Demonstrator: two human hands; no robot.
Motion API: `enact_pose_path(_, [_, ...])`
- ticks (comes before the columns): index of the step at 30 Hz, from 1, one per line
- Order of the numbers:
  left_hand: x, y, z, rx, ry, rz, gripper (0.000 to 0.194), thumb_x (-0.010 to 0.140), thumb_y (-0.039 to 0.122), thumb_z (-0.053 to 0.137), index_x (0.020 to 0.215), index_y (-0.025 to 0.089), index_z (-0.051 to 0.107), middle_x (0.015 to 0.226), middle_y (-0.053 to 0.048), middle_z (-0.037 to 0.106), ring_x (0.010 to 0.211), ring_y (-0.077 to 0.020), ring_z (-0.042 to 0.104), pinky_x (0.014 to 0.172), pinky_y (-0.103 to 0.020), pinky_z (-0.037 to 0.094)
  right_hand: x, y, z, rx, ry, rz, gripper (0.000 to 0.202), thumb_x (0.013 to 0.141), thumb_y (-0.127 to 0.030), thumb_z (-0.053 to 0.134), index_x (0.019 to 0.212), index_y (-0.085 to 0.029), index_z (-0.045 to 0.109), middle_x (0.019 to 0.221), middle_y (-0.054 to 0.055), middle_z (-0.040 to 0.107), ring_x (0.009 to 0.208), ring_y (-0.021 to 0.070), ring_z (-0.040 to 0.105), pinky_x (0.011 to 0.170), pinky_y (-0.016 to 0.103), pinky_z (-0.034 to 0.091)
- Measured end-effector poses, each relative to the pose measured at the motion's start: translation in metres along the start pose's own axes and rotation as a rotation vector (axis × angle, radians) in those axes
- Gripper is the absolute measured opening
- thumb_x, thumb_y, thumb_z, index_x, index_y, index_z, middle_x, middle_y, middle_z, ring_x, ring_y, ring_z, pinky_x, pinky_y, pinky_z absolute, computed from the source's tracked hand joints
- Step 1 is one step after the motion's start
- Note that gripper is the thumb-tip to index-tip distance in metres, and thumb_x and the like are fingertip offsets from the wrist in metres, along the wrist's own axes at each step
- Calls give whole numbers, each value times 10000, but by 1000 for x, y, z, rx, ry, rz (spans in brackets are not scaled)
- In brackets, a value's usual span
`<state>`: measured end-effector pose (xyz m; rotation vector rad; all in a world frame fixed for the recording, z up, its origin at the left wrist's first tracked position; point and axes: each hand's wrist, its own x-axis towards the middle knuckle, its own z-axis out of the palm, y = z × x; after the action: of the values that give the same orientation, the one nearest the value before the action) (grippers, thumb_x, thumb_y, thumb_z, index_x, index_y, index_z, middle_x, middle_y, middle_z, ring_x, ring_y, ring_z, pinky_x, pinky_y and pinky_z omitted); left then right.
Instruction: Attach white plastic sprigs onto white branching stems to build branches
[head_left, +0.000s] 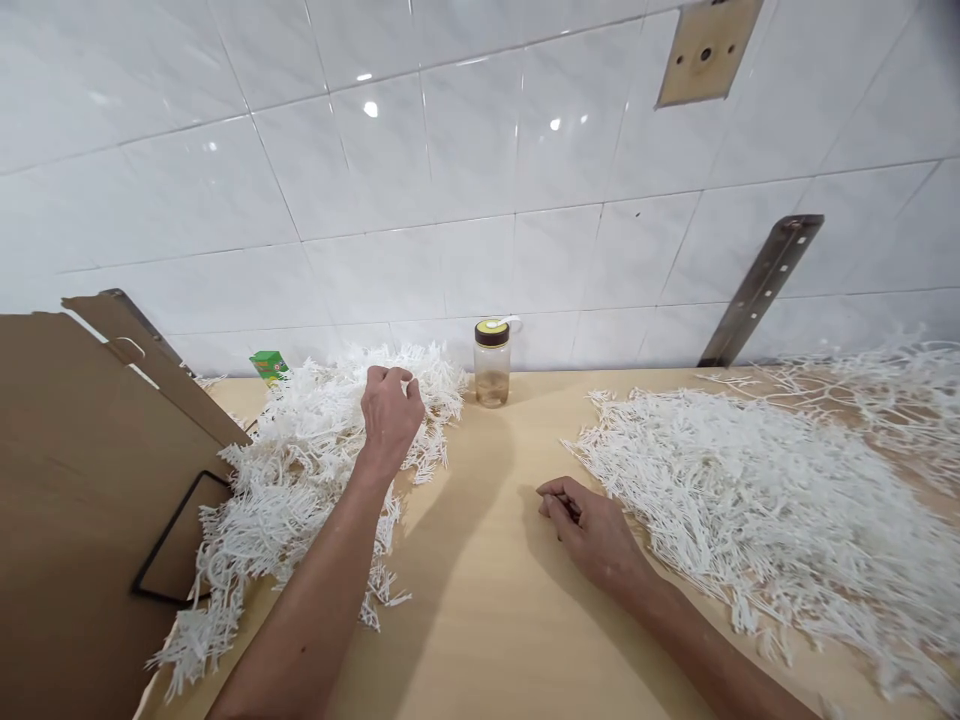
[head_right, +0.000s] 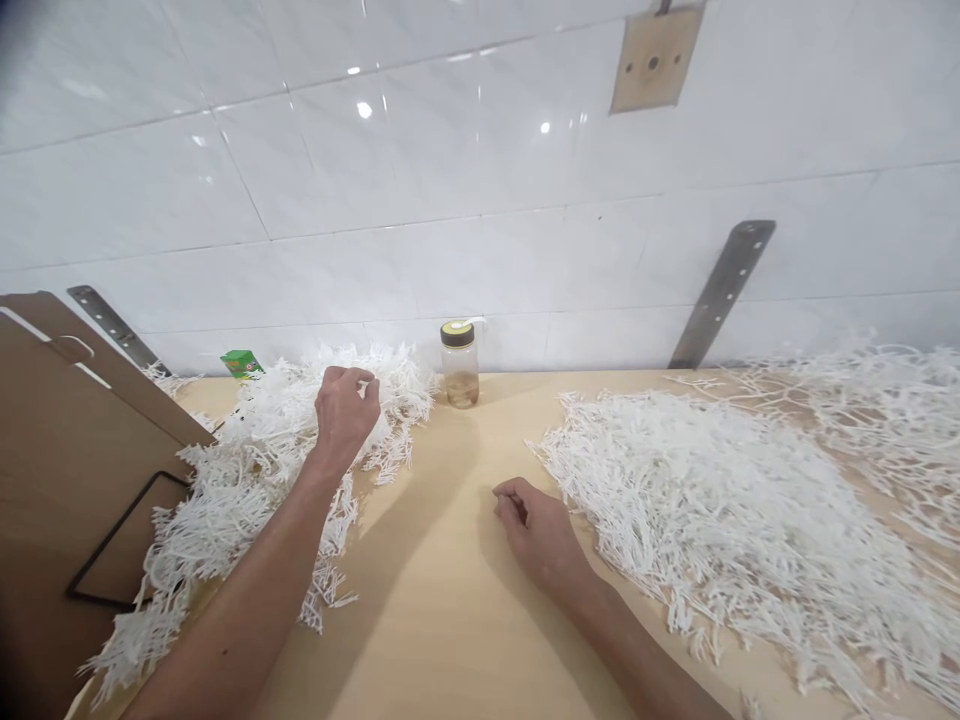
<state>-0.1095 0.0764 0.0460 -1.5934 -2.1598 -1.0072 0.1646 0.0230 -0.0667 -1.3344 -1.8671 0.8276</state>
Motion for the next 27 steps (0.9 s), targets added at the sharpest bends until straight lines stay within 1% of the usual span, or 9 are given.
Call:
enact_pose_path(3, [10,-1,-7,15,41,-16,224,889,267,543,1055,188,671,1157,-110,570,875,-224,661,860,-374,508,0,2,1,8,-3,6,263,885,-385,453,938,-207,640,761,29,699,572,167,565,591,307,441])
enact_pose_path(5, [18,-2,-6,66,9,12,258,892,262,539,1116,197,650,1200,-117,568,1024,-255,630,921,-382,482,1,4,2,4,-3,9,264,884,-387,456,941,-207,641,760,29,697,569,168,563,583,305,436])
enact_pose_path(8, [26,-3,6,182,-160,124,497,843,319,628,1316,206,528,1364,-154,488,1280,-319,457,1004,-415,421,1,4,2,-3,-1,3,264,881,-384,463,947,-207,647,764,29,697,572,167,562,587,307,439])
enact_pose_path(10, [27,-3,18,262,-298,134,646,801,376,677,1381,208,450,1345,-172,505,1268,-343,441,988,-442,415,1,4,1,2,1,1,268,883,-384,463,953,-205,648,764,30,695,579,167,564,594,308,445])
enact_pose_path(12, [27,-3,29,319,-335,118,598,805,360,665,1346,194,469,1228,-165,588,1208,-340,481,955,-429,425,0,4,2,13,0,1,276,888,-387,454,957,-201,646,763,32,692,582,167,564,593,307,448])
enact_pose_path(14, [27,-3,34,347,-338,80,460,816,351,641,1238,194,545,1149,-156,634,1148,-337,526,928,-422,431,0,3,2,25,-6,-3,280,890,-385,446,956,-197,643,762,33,690,576,164,559,584,304,447])
enact_pose_path(17, [33,-6,31,307,-285,8,327,838,370,594,1113,192,601,1088,-168,669,1095,-345,573,873,-419,447,0,2,2,29,-9,-1,274,889,-380,449,957,-196,641,767,33,690,574,163,557,577,302,443])
enact_pose_path(22, [51,-22,15,198,-83,-179,310,912,447,457,1026,204,613,929,-165,706,940,-338,645,785,-418,459,0,2,1,17,-8,8,273,890,-378,450,966,-204,646,761,31,696,566,167,559,577,306,445])
enact_pose_path(27, [68,-34,-4,77,152,-183,201,913,391,486,926,236,614,794,-86,689,858,-275,654,777,-363,456,0,-1,0,-11,-13,6,275,887,-388,450,954,-207,647,755,30,697,585,175,574,584,306,441])
